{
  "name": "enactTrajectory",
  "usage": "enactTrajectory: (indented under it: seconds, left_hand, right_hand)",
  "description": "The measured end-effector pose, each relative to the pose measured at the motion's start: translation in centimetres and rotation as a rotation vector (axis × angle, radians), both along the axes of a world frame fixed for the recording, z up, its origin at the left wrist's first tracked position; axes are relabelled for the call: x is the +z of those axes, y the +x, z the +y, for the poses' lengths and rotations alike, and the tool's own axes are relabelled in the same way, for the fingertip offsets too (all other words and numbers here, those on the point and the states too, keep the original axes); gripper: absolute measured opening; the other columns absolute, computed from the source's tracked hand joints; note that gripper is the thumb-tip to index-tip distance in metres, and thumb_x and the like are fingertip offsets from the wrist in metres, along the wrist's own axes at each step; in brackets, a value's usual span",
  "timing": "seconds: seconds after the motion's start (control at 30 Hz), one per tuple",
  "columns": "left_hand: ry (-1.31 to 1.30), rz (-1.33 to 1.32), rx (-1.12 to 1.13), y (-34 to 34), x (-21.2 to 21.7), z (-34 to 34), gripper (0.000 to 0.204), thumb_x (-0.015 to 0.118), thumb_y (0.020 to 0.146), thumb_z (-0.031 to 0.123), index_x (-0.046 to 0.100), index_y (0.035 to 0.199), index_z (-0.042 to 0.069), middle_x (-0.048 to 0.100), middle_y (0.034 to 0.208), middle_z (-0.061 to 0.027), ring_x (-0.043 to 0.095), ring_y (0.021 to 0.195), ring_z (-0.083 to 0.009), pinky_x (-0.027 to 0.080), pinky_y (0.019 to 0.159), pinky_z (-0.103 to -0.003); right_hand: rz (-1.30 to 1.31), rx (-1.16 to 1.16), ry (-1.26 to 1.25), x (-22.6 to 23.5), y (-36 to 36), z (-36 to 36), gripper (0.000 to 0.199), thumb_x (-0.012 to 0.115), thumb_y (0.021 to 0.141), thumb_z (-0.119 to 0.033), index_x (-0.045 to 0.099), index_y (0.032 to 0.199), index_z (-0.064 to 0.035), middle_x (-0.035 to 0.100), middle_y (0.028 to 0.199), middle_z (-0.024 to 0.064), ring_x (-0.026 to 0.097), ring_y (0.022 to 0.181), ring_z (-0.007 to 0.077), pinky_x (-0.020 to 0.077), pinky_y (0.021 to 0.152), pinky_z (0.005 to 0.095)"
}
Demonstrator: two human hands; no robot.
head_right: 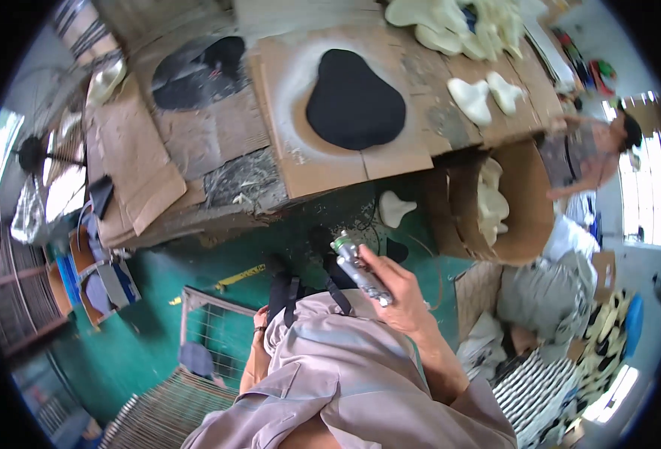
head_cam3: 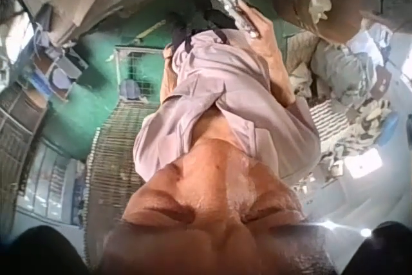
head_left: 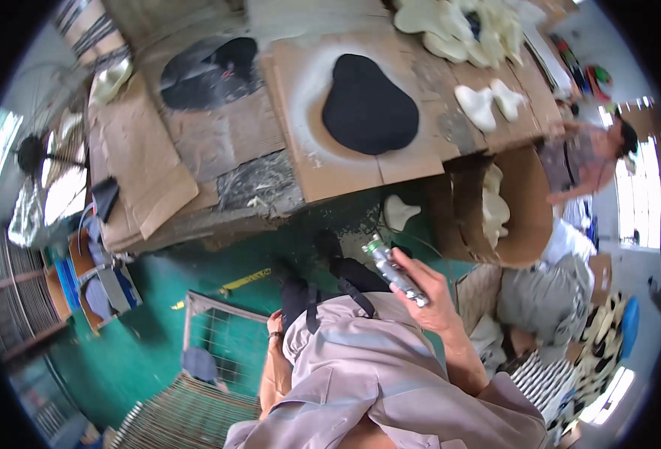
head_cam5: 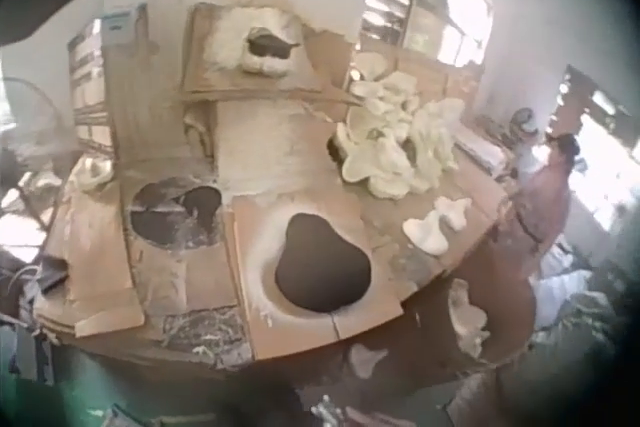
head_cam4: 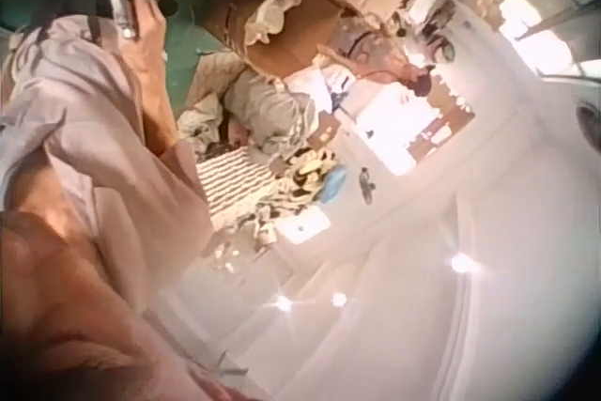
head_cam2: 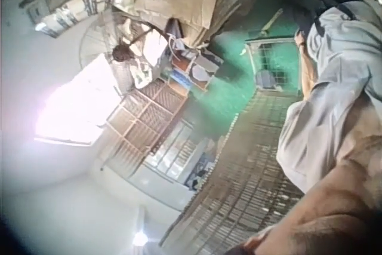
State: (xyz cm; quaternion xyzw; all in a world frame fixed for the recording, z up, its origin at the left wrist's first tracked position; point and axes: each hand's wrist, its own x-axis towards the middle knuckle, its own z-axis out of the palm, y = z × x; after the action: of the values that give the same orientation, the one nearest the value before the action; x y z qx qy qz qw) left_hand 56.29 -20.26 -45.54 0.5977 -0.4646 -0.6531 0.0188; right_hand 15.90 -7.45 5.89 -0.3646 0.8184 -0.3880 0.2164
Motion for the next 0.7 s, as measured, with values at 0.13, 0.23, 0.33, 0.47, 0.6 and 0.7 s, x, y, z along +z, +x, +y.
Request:
enactTrajectory:
  seconds: [0.13, 0.23, 0.33, 0.47, 0.6, 0.7]
  left_hand:
    - [0.317, -0.005, -0.073, -0.9, 2.9, -9.7, 0.030, 0.065, 0.094, 0.012, 0.071, 0.123, 0.011, 0.075, 0.098, -0.0085, 0.071, 0.081, -0.0251, 0.059, 0.063, -0.043]
    - [0.048, 0.005, 0.202, -0.9, 5.9, -17.0, 0.037, 0.064, 0.097, 0.015, 0.062, 0.133, 0.008, 0.072, 0.092, -0.0094, 0.070, 0.077, -0.0223, 0.059, 0.062, -0.040]
    - [-0.056, 0.134, 0.456, -5.3, 9.4, -17.9, 0.038, 0.066, 0.095, 0.015, 0.062, 0.132, 0.006, 0.071, 0.089, -0.0077, 0.068, 0.071, -0.0179, 0.056, 0.056, -0.033]
    - [-0.060, 0.121, 0.512, -8.3, 11.6, -12.6, 0.036, 0.065, 0.096, 0.016, 0.063, 0.130, 0.006, 0.071, 0.089, -0.0076, 0.069, 0.072, -0.0203, 0.056, 0.056, -0.034]
    - [0.146, -0.102, 0.275, -11.2, 9.4, -2.2, 0.031, 0.067, 0.094, 0.014, 0.066, 0.124, 0.008, 0.071, 0.087, -0.0081, 0.070, 0.075, -0.0235, 0.060, 0.063, -0.044]
    - [0.247, -0.216, 0.244, -9.2, 7.6, 5.3, 0.037, 0.070, 0.093, 0.016, 0.067, 0.129, 0.010, 0.074, 0.094, -0.0101, 0.072, 0.082, -0.0253, 0.062, 0.070, -0.045]
  right_hand:
    - [-0.056, -0.288, -0.104, 4.3, -1.5, 5.0, 0.051, 0.073, 0.091, -0.002, 0.060, 0.141, 0.0042, 0.073, 0.108, 0.0131, 0.071, 0.090, 0.0183, 0.0557, 0.083, 0.0311]
    - [-0.073, -0.346, -0.085, 6.4, -3.4, 7.4, 0.049, 0.075, 0.092, -0.006, 0.061, 0.138, 0.0040, 0.073, 0.105, 0.0162, 0.070, 0.086, 0.0223, 0.0547, 0.078, 0.0323]
    - [0.059, -0.338, -0.053, 6.5, -6.2, 10.0, 0.047, 0.075, 0.093, -0.007, 0.062, 0.136, 0.0055, 0.072, 0.101, 0.0152, 0.069, 0.084, 0.0210, 0.0538, 0.076, 0.0308]
    - [0.046, -0.314, -0.130, 6.2, -11.8, 12.5, 0.050, 0.076, 0.091, -0.004, 0.061, 0.137, 0.0059, 0.071, 0.104, 0.0150, 0.068, 0.086, 0.0206, 0.0533, 0.077, 0.0300]
    - [0.091, -0.286, -0.117, 5.9, -17.4, 13.9, 0.054, 0.076, 0.086, 0.000, 0.061, 0.138, 0.0040, 0.071, 0.102, 0.0161, 0.069, 0.085, 0.0248, 0.0530, 0.076, 0.0307]
    - [0.093, -0.194, -0.095, 5.9, -19.3, 15.8, 0.057, 0.075, 0.082, 0.002, 0.062, 0.138, 0.0021, 0.069, 0.098, 0.0170, 0.068, 0.081, 0.0271, 0.0528, 0.073, 0.0319]
